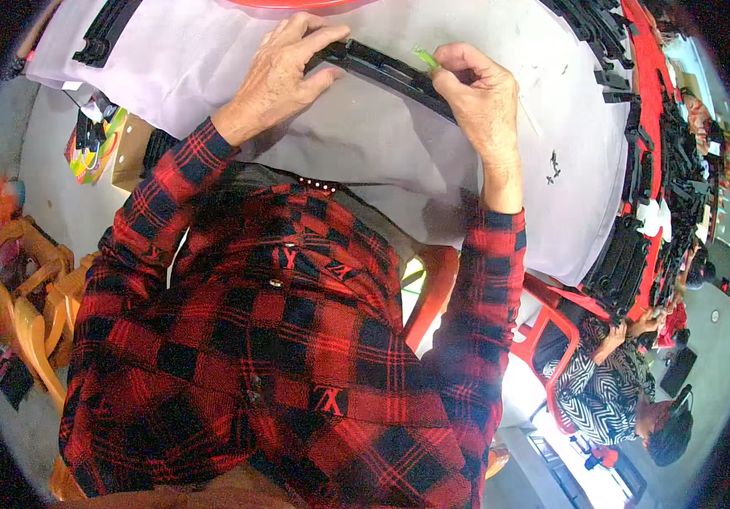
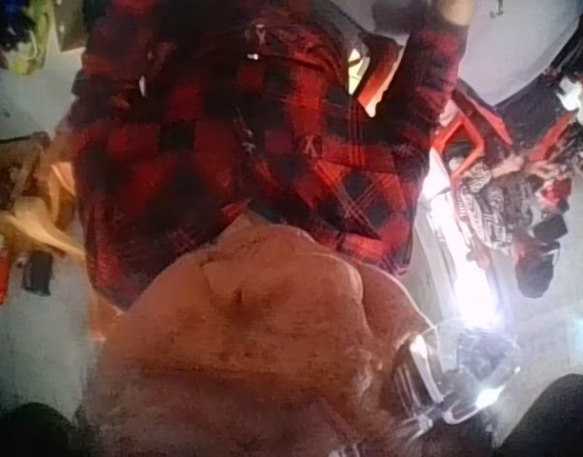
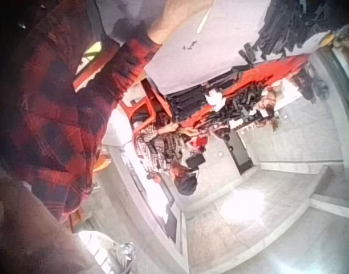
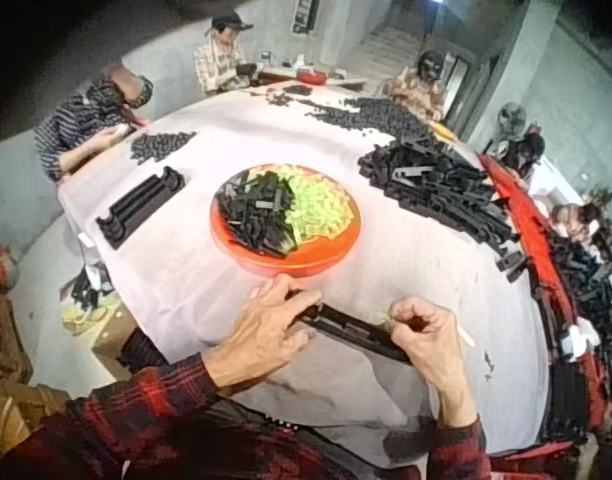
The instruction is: The person assembles plastic casings by inserting plastic components into them by hand and places the finished casings into a box.
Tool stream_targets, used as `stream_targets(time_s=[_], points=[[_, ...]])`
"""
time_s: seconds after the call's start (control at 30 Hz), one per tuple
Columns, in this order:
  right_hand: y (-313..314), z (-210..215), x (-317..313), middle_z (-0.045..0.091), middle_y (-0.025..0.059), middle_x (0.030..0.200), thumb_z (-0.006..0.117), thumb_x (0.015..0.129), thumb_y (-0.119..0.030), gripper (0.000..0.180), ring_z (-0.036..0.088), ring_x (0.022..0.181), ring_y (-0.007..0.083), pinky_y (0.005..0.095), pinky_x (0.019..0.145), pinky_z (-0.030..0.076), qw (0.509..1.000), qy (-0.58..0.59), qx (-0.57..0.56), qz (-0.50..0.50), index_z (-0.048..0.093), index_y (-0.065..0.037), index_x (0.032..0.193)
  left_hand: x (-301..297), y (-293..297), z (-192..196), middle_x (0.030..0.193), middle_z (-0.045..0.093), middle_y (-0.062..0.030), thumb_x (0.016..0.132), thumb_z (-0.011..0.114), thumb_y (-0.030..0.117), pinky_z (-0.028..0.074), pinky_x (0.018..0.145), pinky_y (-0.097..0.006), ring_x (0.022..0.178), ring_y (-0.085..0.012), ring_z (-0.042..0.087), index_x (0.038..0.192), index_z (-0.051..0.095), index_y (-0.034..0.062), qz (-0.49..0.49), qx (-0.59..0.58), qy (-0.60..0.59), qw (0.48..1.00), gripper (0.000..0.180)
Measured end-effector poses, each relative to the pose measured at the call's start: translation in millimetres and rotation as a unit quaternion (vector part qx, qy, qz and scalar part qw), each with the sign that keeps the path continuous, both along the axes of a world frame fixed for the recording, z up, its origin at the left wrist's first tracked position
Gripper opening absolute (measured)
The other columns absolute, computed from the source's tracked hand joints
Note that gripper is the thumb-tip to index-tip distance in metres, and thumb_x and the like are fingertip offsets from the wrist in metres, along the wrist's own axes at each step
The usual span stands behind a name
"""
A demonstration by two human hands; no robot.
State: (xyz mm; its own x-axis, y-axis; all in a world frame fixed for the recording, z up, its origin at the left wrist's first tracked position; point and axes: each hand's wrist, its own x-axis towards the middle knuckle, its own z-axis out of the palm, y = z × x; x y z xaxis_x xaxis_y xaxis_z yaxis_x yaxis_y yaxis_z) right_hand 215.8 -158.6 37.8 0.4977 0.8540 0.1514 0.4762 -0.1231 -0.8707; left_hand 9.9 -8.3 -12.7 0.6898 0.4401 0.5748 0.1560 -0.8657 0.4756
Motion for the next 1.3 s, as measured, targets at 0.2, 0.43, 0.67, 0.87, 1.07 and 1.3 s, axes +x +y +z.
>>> stream_targets(time_s=[0.2,0.43,0.67,0.87,1.07,1.3], points=[[-3.7,5.7,-21.5,0.065,-0.0012,0.074,0.067,0.081,-0.005,0.012,0.059,0.066,0.0058,0.0229,0.064,0.049,0.998,-0.05,-0.035,0.002,0.07,-0.005,0.093,10.9,-2.2,27.6,0.113,0.053,-0.0152,0.069,0.072,0.013,0.038,0.095,-0.044,0.111,-0.0332,0.049,0.124,0.056,-0.0007,-0.093,-0.039,-0.028,0.994,0.058],[-1.0,1.9,-32.5,0.068,0.0047,0.075,0.069,0.081,-0.007,0.012,0.062,0.066,0.0097,0.0265,0.063,0.051,0.993,-0.098,-0.036,-0.053,0.069,-0.004,0.092,27.8,-3.1,34.6,0.098,0.057,-0.0112,0.071,0.071,0.017,0.034,0.093,-0.042,0.101,-0.0282,0.052,0.11,0.062,0.0023,-0.116,-0.027,0.0,0.993,0.043],[2.2,4.2,-52.3,0.068,0.0063,0.073,0.07,0.08,-0.007,0.009,0.065,0.065,0.0123,0.0284,0.063,0.052,0.986,-0.131,-0.03,-0.099,0.069,-0.004,0.089,25.2,-5.8,34.4,0.09,0.058,-0.0076,0.07,0.071,0.02,0.034,0.089,-0.042,0.097,-0.0259,0.053,0.104,0.065,0.0068,-0.111,-0.061,0.041,0.991,0.036],[5.8,-1.4,-63.4,0.068,0.0083,0.07,0.07,0.08,-0.007,0.007,0.065,0.064,0.0133,0.0286,0.062,0.052,0.983,-0.108,0.005,-0.15,0.069,-0.003,0.086,25.2,-4.7,27.4,0.089,0.057,-0.0076,0.07,0.07,0.022,0.035,0.089,-0.043,0.095,-0.0258,0.053,0.104,0.065,0.0072,-0.109,-0.05,0.029,0.992,0.037],[7.1,-0.7,-65.0,0.068,0.0092,0.071,0.069,0.08,-0.008,0.008,0.064,0.062,0.0131,0.0289,0.062,0.052,0.98,-0.118,-0.008,-0.161,0.069,-0.003,0.086,25.9,-6.8,31.7,0.09,0.059,-0.0084,0.071,0.071,0.023,0.036,0.089,-0.043,0.096,-0.0266,0.054,0.105,0.065,0.0067,-0.106,-0.055,0.021,0.993,0.038],[10.8,-3.3,-71.3,0.068,0.0111,0.071,0.067,0.08,-0.008,0.006,0.067,0.064,0.0211,0.034,0.064,0.053,0.964,-0.146,-0.002,-0.222,0.067,-0.003,0.083,37.5,1.7,41.0,0.091,0.065,-0.0173,0.081,0.06,0.02,0.042,0.085,-0.042,0.091,-0.033,0.061,0.1,0.067,0.0013,-0.164,-0.09,0.043,0.981,0.027]])
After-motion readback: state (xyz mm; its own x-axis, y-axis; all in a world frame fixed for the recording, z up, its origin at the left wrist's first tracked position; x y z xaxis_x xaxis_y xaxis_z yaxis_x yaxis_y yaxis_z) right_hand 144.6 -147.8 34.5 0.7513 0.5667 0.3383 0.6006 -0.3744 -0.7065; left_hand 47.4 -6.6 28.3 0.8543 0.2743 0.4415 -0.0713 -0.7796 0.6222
